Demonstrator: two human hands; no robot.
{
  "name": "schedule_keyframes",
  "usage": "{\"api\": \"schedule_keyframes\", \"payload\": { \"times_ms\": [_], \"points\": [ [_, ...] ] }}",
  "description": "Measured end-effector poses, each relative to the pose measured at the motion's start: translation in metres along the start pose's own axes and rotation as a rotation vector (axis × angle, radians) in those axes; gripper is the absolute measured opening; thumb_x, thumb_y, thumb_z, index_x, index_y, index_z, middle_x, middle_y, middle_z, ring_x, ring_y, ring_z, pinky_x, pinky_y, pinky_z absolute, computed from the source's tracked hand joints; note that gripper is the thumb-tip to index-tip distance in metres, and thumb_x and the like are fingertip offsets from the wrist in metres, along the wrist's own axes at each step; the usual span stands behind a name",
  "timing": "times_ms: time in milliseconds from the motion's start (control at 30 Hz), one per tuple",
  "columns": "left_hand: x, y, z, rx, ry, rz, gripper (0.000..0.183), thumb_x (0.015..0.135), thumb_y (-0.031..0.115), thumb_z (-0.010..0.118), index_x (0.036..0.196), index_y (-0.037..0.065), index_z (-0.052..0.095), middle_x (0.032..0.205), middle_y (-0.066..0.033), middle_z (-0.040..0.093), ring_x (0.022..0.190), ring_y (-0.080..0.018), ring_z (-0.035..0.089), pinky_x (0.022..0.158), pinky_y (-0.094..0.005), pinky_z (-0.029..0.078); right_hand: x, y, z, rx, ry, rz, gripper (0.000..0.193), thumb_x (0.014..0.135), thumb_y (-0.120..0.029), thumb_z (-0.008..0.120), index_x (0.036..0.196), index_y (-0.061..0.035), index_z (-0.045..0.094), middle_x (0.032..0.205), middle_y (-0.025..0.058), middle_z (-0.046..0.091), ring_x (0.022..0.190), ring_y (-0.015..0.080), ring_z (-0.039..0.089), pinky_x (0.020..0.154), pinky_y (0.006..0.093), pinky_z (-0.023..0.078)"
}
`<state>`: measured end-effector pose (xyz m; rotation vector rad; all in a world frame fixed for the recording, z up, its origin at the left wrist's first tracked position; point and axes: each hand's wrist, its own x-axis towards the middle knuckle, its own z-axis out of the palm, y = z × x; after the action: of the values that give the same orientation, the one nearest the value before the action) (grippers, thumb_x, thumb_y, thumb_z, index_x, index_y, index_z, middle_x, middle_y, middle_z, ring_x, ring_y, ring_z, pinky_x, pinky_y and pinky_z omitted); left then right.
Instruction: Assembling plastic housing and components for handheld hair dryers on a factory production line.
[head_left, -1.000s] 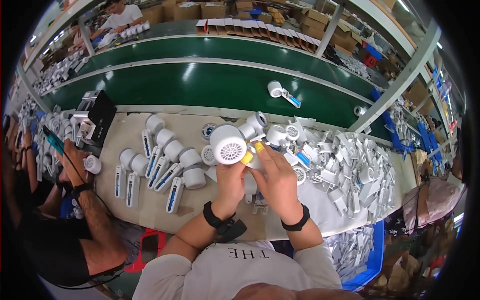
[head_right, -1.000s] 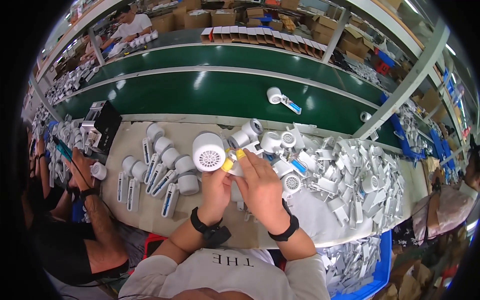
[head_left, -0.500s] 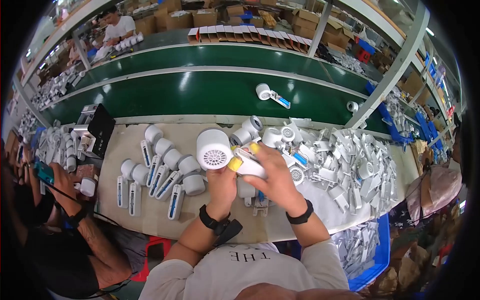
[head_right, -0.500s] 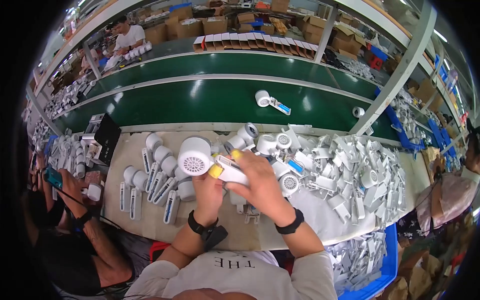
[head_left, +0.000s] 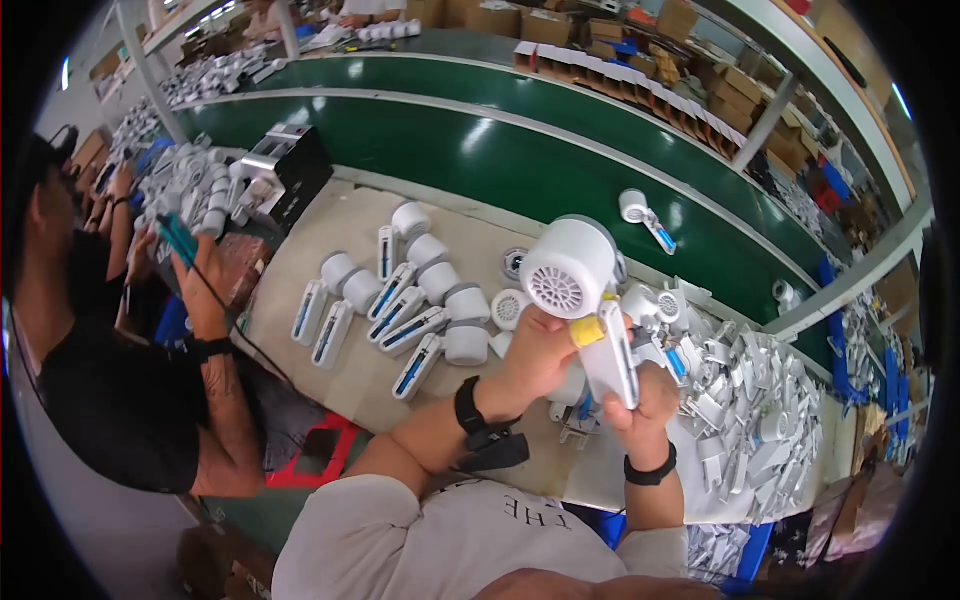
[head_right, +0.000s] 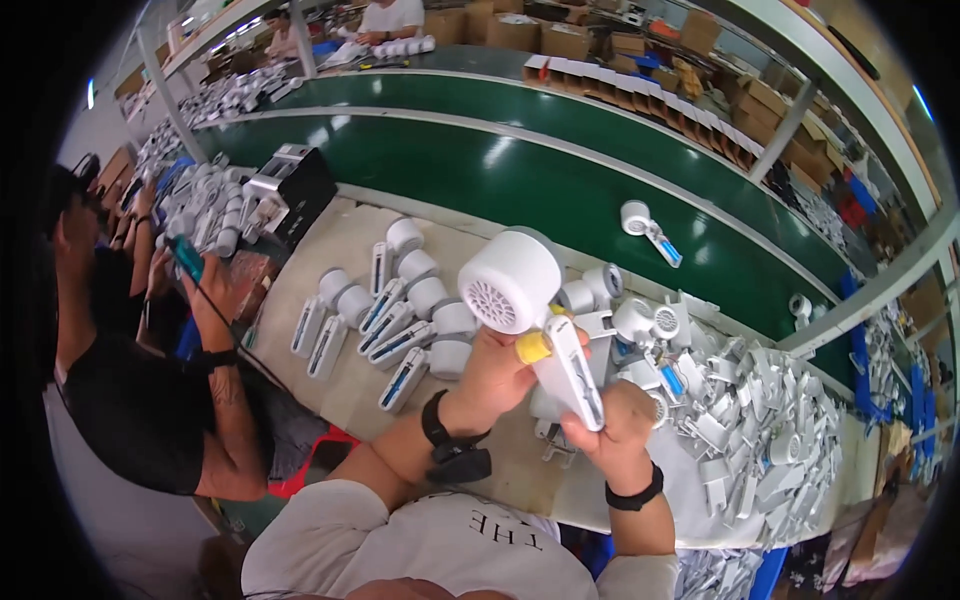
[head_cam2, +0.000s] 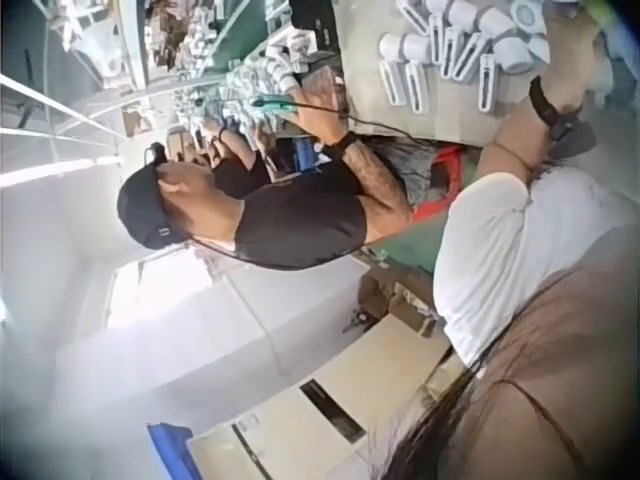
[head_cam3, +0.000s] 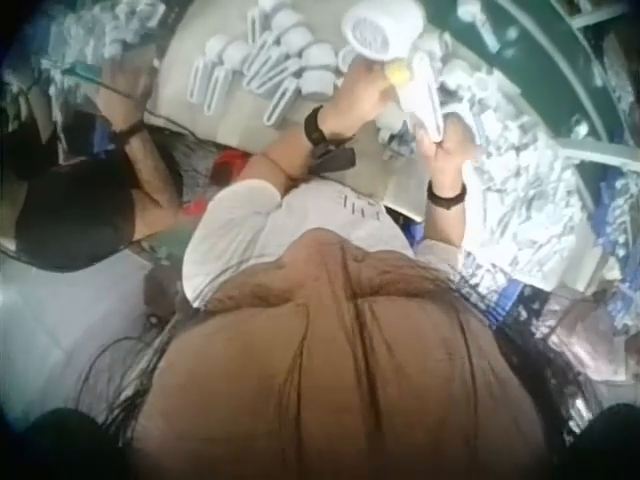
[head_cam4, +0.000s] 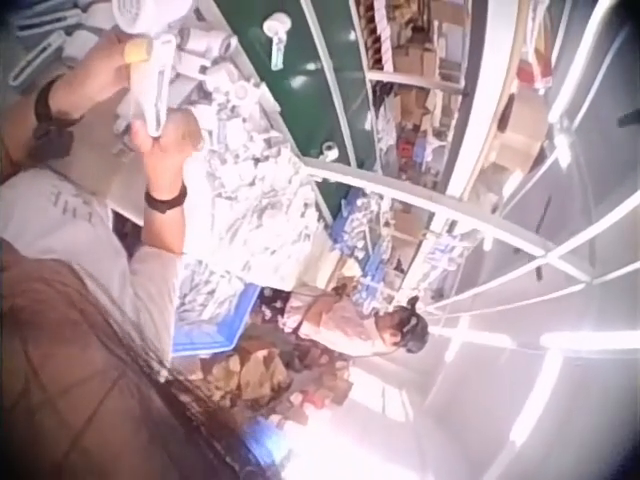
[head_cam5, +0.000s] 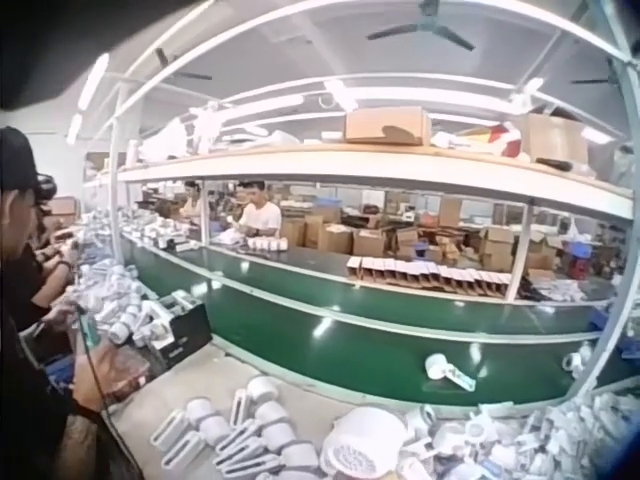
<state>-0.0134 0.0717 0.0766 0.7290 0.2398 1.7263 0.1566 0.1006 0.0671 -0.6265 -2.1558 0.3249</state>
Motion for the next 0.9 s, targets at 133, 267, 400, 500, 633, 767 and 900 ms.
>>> {"api": "schedule_keyframes", "payload": {
  "times_ms": [133, 267, 400, 500, 633, 767, 900],
  "points": [
    [0.027, 0.059, -0.037, 0.764, -0.015, -0.048, 0.031, 0.077, 0.001, 0.060, 0.108, 0.000, 0.055, 0.097, -0.0088, 0.063, 0.088, -0.0149, 0.061, 0.075, -0.0276, 0.049, 0.038, 0.011, 0.010, 0.287, -0.436, 0.252, 0.023, 0.077, -0.024, 0.066, 0.077, -0.0021, 0.059, 0.065, 0.0120, 0.056, 0.056, 0.0270, 0.055, 0.052, 0.0318, 0.043],
    [0.076, 0.164, -0.084, 1.880, 0.395, 0.180, 0.023, 0.077, 0.006, 0.056, 0.099, 0.000, 0.054, 0.075, -0.0114, 0.061, 0.068, -0.0194, 0.059, 0.060, -0.0299, 0.045, 0.095, 0.106, -0.018, 0.095, -0.250, 0.480, 0.021, 0.082, -0.022, 0.056, 0.089, -0.0036, 0.063, 0.081, 0.0150, 0.063, 0.072, 0.0309, 0.059, 0.065, 0.0346, 0.046],
    [0.076, 0.247, -0.243, 2.418, 0.473, 0.142, 0.020, 0.070, 0.006, 0.054, 0.088, -0.001, 0.048, 0.080, -0.0237, 0.059, 0.076, -0.0406, 0.057, 0.066, -0.0469, 0.045, 0.128, 0.239, 0.007, -0.348, -0.257, 0.572, 0.036, 0.082, -0.025, 0.051, 0.113, -0.0045, 0.054, 0.110, 0.0188, 0.057, 0.100, 0.0349, 0.054, 0.088, 0.0395, 0.042],
    [0.055, 0.263, -0.331, 2.526, 0.513, -0.292, 0.028, 0.067, 0.008, 0.057, 0.093, 0.000, 0.050, 0.086, -0.0217, 0.060, 0.083, -0.0388, 0.059, 0.074, -0.0450, 0.047, 0.125, 0.320, 0.046, -0.491, -0.333, 0.600, 0.059, 0.075, -0.031, 0.060, 0.126, -0.0064, 0.042, 0.119, 0.0177, 0.052, 0.112, 0.0344, 0.047, 0.096, 0.0424, 0.038],
    [0.065, 0.225, -0.236, 2.829, 0.560, -0.779, 0.044, 0.067, 0.011, 0.060, 0.109, 0.003, 0.053, 0.094, -0.0186, 0.061, 0.096, -0.0369, 0.056, 0.085, -0.0402, 0.044, 0.152, 0.284, 0.047, -0.534, -0.651, 0.787, 0.060, 0.062, -0.035, 0.072, 0.111, -0.0061, 0.055, 0.109, 0.0162, 0.058, 0.106, 0.0325, 0.053, 0.090, 0.0437, 0.042],
    [0.103, 0.169, -0.202, 2.219, 0.174, 0.267, 0.019, 0.078, 0.012, 0.057, 0.095, 0.005, 0.062, 0.093, -0.0102, 0.063, 0.087, -0.0237, 0.060, 0.074, -0.0335, 0.047, 0.170, 0.258, 0.040, 0.130, -0.545, 0.900, 0.029, 0.068, -0.027, 0.067, 0.078, -0.0010, 0.058, 0.066, 0.0092, 0.058, 0.052, 0.0153, 0.056, 0.046, 0.0273, 0.045],
    [0.126, 0.063, -0.134, 0.795, 0.100, -0.530, 0.049, 0.091, 0.042, 0.040, 0.113, -0.001, 0.050, 0.105, -0.0152, 0.061, 0.094, -0.0221, 0.060, 0.080, -0.0306, 0.048, 0.166, 0.169, 0.028, 0.398, -0.344, 0.829, 0.029, 0.071, -0.025, 0.066, 0.080, -0.0008, 0.052, 0.059, 0.0042, 0.054, 0.042, 0.0093, 0.048, 0.036, 0.0216, 0.036]
  ]
}}
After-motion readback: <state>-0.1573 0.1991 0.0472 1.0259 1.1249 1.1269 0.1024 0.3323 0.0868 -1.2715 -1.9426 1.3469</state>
